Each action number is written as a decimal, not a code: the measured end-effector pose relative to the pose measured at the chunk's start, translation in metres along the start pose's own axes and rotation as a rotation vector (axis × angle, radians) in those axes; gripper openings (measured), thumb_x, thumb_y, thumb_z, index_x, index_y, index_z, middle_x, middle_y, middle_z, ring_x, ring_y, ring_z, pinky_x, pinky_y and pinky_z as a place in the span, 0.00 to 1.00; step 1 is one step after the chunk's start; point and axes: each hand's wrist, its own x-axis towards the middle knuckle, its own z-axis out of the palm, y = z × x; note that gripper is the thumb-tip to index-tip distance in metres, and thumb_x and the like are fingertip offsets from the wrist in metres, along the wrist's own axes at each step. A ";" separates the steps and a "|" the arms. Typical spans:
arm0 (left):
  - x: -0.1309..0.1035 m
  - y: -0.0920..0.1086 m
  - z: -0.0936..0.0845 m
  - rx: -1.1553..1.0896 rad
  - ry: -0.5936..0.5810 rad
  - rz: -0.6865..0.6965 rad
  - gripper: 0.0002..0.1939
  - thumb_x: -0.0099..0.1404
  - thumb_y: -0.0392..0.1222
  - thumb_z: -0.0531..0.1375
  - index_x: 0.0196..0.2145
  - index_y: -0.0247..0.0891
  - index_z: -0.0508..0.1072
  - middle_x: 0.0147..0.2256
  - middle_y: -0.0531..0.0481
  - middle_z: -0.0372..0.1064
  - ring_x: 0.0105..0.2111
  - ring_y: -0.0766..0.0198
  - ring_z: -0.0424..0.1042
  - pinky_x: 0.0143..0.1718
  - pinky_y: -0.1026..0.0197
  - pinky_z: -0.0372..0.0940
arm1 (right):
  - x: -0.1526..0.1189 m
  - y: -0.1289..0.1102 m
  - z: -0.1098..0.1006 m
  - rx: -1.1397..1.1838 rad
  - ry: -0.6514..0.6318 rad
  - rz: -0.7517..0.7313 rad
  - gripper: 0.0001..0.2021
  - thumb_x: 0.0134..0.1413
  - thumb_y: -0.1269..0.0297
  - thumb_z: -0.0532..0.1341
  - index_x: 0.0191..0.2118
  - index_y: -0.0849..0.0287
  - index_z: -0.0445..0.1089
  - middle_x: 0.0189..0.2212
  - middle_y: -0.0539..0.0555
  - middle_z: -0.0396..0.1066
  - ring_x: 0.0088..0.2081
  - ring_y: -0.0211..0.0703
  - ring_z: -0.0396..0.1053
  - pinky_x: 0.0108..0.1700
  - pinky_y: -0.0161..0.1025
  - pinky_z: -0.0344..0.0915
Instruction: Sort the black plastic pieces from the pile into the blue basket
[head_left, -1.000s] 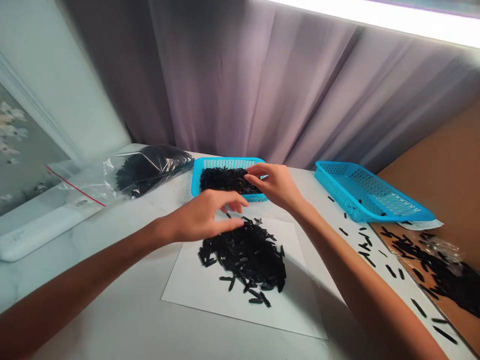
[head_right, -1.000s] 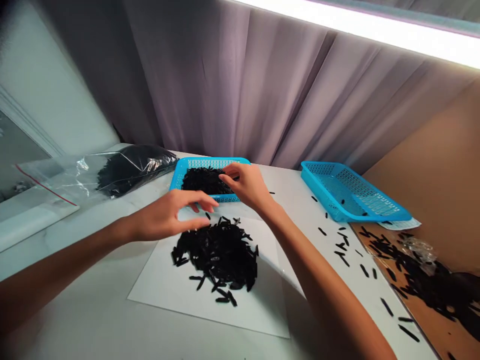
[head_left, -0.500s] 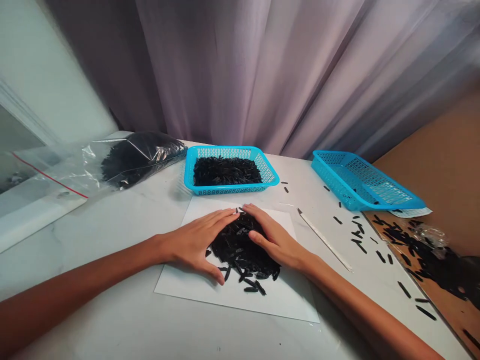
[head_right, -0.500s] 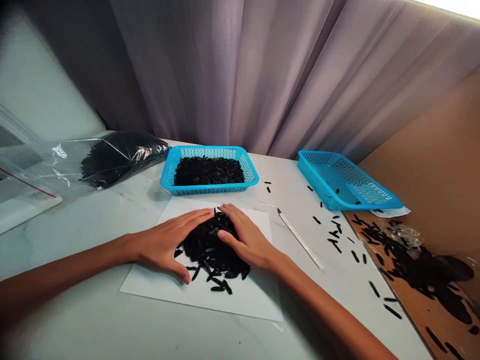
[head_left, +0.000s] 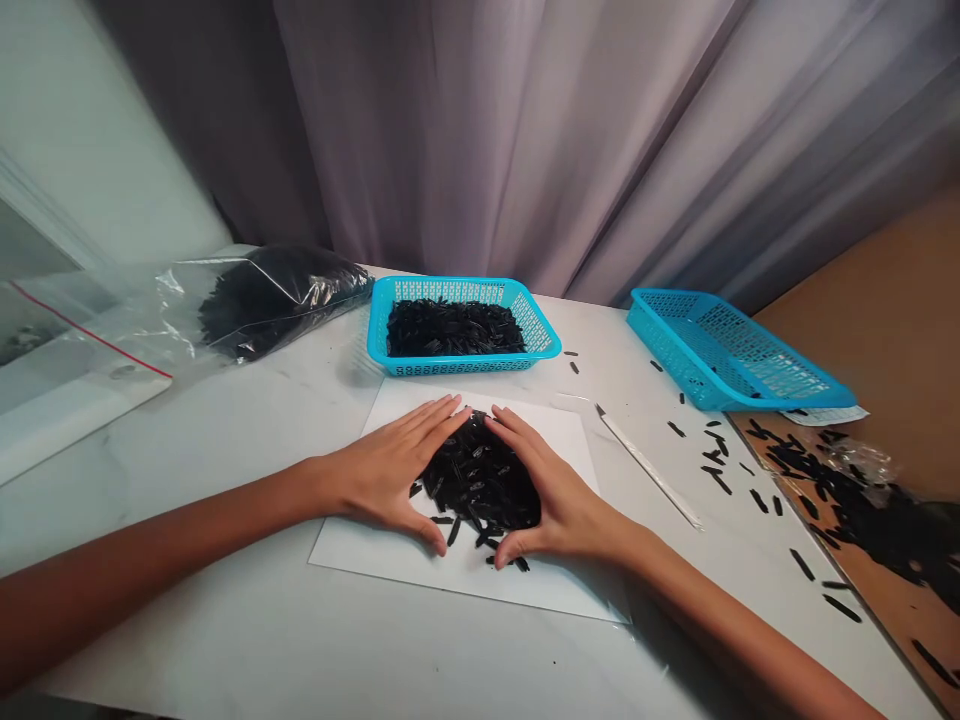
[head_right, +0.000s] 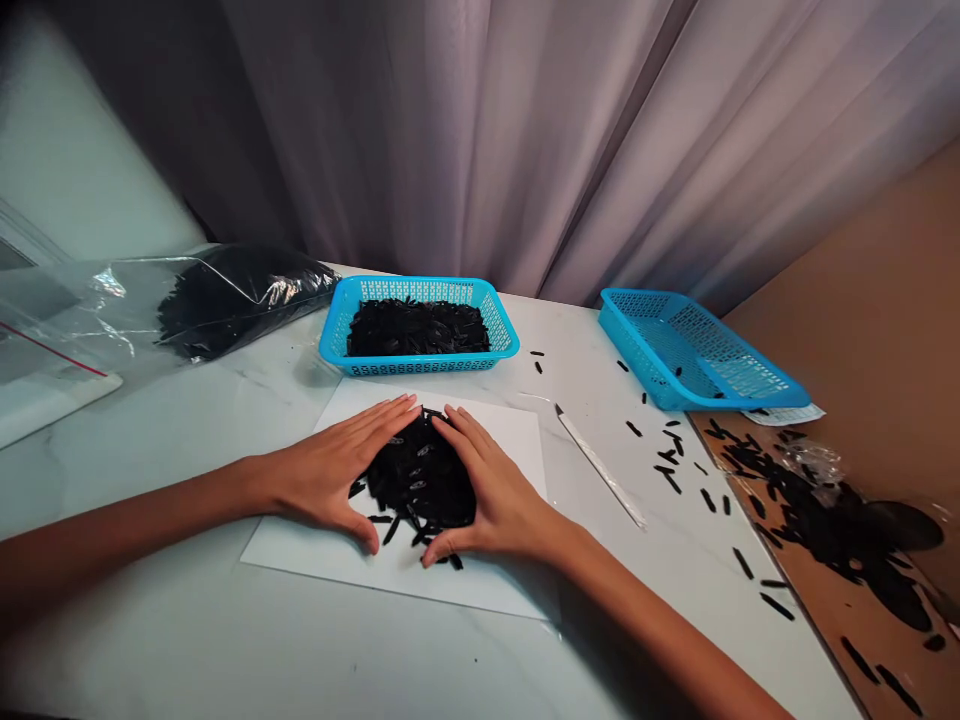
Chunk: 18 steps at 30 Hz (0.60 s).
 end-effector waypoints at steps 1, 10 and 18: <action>0.005 0.003 0.002 -0.018 0.013 0.007 0.74 0.47 0.72 0.72 0.75 0.35 0.37 0.75 0.30 0.32 0.74 0.33 0.36 0.74 0.33 0.42 | 0.005 -0.001 0.004 -0.011 0.016 -0.016 0.66 0.38 0.34 0.74 0.77 0.53 0.42 0.76 0.71 0.40 0.75 0.71 0.41 0.72 0.67 0.47; 0.009 0.000 0.008 -0.369 0.167 -0.062 0.71 0.52 0.73 0.69 0.75 0.45 0.31 0.75 0.33 0.34 0.74 0.35 0.42 0.72 0.31 0.47 | 0.016 -0.011 0.008 -0.011 0.113 -0.010 0.48 0.51 0.38 0.70 0.72 0.51 0.55 0.69 0.68 0.59 0.69 0.66 0.58 0.67 0.64 0.59; 0.016 0.000 0.002 -0.788 0.565 -0.170 0.40 0.70 0.72 0.50 0.67 0.41 0.58 0.65 0.35 0.63 0.67 0.46 0.61 0.66 0.43 0.59 | 0.050 -0.037 0.004 -0.320 -0.034 0.050 0.58 0.41 0.28 0.69 0.73 0.55 0.56 0.75 0.68 0.46 0.74 0.81 0.39 0.68 0.77 0.45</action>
